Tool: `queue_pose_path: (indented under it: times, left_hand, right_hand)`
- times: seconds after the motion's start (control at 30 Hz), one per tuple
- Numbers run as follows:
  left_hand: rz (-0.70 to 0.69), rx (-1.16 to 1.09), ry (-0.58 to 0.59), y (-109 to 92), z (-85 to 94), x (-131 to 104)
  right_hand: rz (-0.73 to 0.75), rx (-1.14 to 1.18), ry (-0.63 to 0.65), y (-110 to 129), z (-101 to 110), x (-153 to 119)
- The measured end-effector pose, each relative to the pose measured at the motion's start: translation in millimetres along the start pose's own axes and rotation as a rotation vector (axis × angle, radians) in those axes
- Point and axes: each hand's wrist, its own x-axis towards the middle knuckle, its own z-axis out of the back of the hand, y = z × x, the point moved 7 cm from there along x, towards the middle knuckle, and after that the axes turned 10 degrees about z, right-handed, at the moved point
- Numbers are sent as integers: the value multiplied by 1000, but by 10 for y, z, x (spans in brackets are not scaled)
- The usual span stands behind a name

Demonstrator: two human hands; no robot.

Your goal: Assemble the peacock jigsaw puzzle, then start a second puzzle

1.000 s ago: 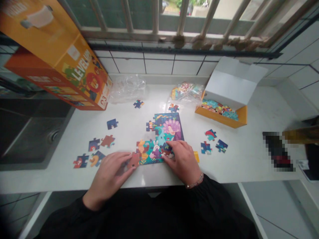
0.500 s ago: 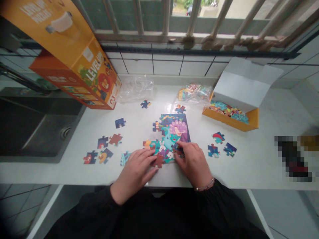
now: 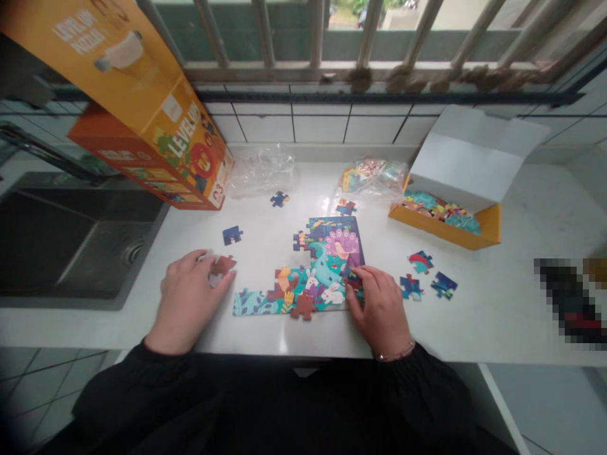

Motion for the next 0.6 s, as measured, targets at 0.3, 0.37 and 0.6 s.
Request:
queue_pose_path:
  times: [0.3, 0.37, 0.6]
  left_hand:
    - [-224, -287, 190, -58, -47, 249]
    - [-276, -389, 281, -177, -18, 218]
    - [-252, -665, 500, -476, -60, 94]
  right_hand:
    - [-17, -1, -9, -1, 0, 27]
    - [-21, -2, -10, -4, 0, 29]
    - [-32, 8, -13, -15, -5, 30]
